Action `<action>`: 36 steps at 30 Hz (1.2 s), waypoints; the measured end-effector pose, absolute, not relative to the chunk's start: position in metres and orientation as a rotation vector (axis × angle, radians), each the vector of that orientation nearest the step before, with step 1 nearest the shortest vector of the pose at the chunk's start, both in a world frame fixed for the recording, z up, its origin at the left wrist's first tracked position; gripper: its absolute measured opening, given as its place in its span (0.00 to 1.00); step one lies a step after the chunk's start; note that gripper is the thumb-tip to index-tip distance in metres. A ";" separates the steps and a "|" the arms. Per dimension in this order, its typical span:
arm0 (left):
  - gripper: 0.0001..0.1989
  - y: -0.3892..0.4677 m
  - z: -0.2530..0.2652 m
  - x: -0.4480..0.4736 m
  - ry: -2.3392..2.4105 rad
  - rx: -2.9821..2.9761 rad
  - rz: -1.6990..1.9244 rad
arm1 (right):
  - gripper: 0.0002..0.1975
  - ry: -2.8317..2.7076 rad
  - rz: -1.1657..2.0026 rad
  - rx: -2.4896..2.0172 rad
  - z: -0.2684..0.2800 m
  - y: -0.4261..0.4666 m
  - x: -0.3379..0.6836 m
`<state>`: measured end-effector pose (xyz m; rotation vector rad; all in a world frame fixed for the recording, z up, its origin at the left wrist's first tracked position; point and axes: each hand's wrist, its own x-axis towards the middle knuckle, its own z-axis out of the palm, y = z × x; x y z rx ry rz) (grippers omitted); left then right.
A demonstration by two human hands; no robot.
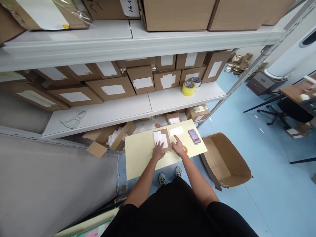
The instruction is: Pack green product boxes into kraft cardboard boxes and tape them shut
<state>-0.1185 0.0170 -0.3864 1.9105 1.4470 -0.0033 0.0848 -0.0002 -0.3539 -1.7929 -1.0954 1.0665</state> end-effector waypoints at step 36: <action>0.42 0.037 -0.363 -0.106 1.709 1.600 -0.349 | 0.10 -1.382 0.990 -2.250 -0.411 0.094 0.211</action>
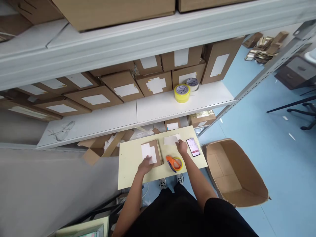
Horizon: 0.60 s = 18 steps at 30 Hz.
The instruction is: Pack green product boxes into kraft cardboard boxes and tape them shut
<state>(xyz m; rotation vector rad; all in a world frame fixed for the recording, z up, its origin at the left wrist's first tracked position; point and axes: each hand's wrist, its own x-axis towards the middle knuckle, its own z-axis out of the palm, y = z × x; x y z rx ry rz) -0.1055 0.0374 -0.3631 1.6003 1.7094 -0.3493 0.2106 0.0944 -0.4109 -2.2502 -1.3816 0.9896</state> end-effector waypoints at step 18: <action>0.21 0.168 -0.308 0.007 1.035 1.518 0.378 | 0.29 -0.837 1.330 -1.453 -0.334 0.040 0.274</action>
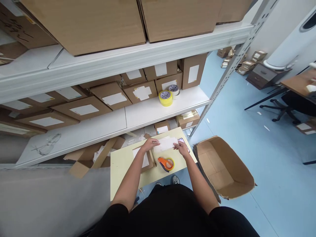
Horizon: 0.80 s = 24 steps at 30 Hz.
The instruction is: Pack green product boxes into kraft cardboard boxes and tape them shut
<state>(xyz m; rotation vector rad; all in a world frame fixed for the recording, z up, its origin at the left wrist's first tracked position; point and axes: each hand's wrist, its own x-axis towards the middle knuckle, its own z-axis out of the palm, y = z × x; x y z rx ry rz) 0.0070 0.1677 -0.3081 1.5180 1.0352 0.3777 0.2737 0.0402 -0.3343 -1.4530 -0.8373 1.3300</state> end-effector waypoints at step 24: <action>0.29 0.064 -0.292 -0.023 1.199 1.347 0.670 | 0.10 -1.089 1.508 -1.264 -0.276 0.055 0.227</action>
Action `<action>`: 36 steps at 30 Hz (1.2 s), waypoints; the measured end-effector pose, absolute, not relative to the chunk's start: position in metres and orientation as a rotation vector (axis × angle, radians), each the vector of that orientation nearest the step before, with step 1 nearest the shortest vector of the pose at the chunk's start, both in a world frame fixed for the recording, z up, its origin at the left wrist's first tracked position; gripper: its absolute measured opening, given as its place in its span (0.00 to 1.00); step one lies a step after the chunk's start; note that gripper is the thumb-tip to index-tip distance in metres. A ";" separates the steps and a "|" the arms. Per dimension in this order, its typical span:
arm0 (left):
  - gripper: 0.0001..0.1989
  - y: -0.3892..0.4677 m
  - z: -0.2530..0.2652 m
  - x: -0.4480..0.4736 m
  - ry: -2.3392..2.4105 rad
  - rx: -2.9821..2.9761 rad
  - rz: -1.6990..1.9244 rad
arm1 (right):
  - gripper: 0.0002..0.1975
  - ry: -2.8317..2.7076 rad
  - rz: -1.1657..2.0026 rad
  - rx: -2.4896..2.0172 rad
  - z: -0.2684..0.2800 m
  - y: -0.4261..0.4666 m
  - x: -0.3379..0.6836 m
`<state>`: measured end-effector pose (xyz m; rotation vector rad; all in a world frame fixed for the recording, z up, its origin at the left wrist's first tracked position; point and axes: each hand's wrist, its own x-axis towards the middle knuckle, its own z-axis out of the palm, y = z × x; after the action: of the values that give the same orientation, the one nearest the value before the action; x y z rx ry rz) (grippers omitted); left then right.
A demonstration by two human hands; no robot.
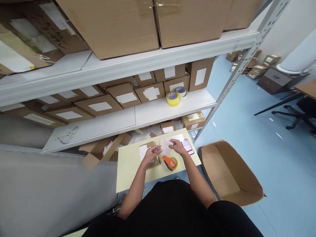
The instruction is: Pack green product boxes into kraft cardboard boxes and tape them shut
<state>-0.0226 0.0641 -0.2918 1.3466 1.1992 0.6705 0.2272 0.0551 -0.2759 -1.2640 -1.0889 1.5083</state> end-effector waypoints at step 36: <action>0.33 0.012 -0.236 -0.057 1.533 0.903 1.110 | 0.12 -0.998 1.673 -1.026 -0.234 -0.003 0.147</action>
<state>-0.0570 0.0124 -0.2358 0.9033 1.5332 1.1101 0.1473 -0.0029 -0.2336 -1.0260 -0.9978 1.6727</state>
